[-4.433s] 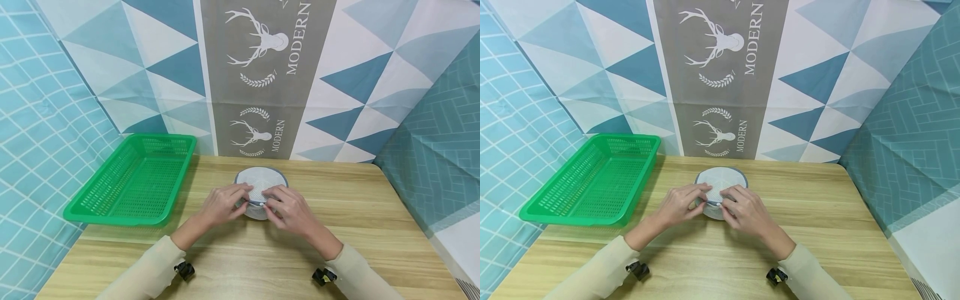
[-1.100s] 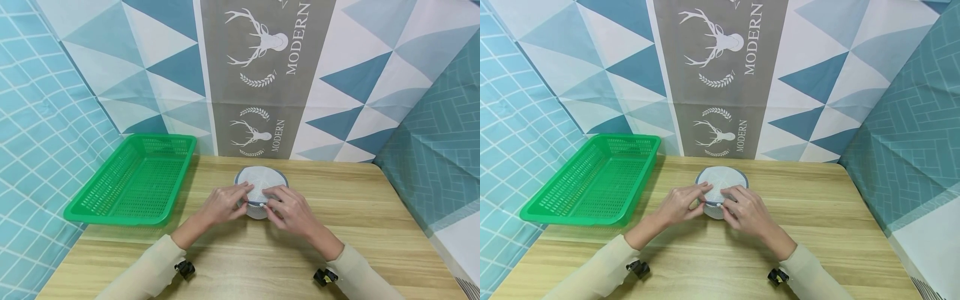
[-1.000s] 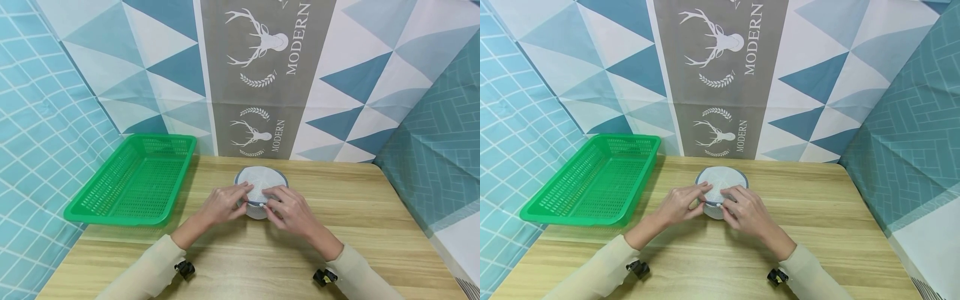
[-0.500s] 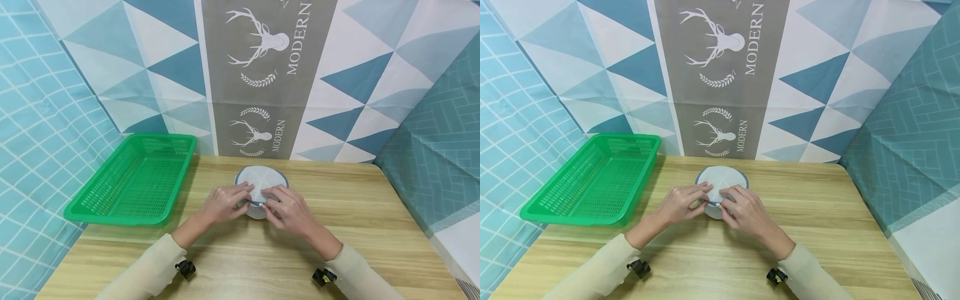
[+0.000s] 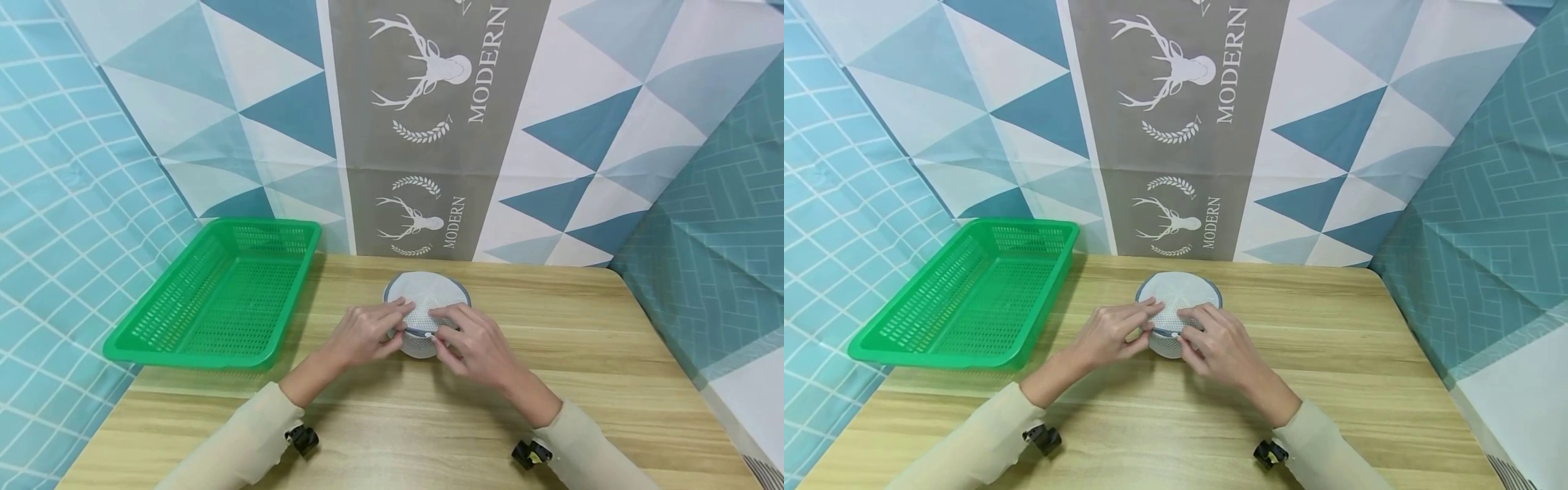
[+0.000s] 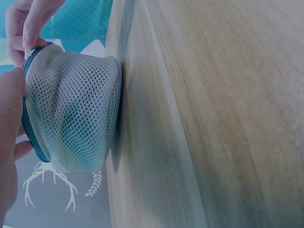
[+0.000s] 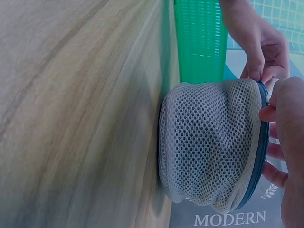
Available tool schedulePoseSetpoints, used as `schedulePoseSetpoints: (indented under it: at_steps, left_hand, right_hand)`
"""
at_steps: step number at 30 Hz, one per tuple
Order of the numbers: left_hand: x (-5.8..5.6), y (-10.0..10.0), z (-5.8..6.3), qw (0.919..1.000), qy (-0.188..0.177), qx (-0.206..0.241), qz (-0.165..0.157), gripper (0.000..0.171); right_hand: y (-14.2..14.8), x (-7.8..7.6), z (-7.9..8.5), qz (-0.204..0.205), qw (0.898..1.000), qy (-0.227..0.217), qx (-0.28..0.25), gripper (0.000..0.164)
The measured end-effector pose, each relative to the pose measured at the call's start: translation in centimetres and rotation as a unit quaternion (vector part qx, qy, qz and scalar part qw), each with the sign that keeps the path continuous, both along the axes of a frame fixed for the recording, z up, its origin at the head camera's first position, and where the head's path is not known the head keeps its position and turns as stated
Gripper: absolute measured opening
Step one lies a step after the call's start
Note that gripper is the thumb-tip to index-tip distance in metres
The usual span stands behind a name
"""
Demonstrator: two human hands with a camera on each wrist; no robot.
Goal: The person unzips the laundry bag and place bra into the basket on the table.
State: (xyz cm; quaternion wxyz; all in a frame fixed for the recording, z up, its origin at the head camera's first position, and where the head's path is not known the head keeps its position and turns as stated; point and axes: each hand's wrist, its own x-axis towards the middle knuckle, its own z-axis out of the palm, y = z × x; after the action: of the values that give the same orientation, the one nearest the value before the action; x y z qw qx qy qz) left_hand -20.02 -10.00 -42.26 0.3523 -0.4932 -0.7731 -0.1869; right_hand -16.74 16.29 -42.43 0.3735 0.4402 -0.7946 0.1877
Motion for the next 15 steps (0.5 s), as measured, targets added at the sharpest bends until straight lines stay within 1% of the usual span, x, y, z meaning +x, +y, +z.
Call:
schedulePoseSetpoints:
  at_steps: [2, 3, 5, 8, 11, 15]
  left_hand:
    - [-0.02, -0.07, -0.08, 1.0, -0.002, 0.002, 0.0, 0.01]
    - [-0.02, -0.11, -0.12, 1.0, -0.002, 0.001, 0.002, 0.011]
    - [0.04, -0.22, -0.14, 1.0, -0.005, 0.001, 0.005, 0.007]
    - [0.17, -0.31, -0.02, 0.9999, -0.009, 0.001, 0.008, 0.016]
    - [0.23, -0.32, 0.09, 0.9999, -0.013, 0.001, 0.007, 0.02]
    - [0.15, -0.33, 0.09, 0.9998, -0.017, -0.002, 0.004, 0.011]
  right_hand:
    - [-0.02, 0.06, -0.01, -0.003, 1.0, -0.006, 0.003, 0.013]
    - [-0.04, 0.01, -0.05, -0.003, 1.0, -0.006, 0.003, 0.012]
    - [-0.11, -0.01, -0.09, -0.003, 1.0, -0.004, 0.002, 0.012]
    - [-0.25, -0.06, -0.1, -0.003, 1.0, 0.0, 0.0, 0.01]
    - [-0.38, -0.06, -0.09, -0.004, 1.0, 0.001, -0.001, 0.008]
    - [-0.44, -0.03, -0.12, -0.004, 1.0, 0.0, -0.002, 0.008]
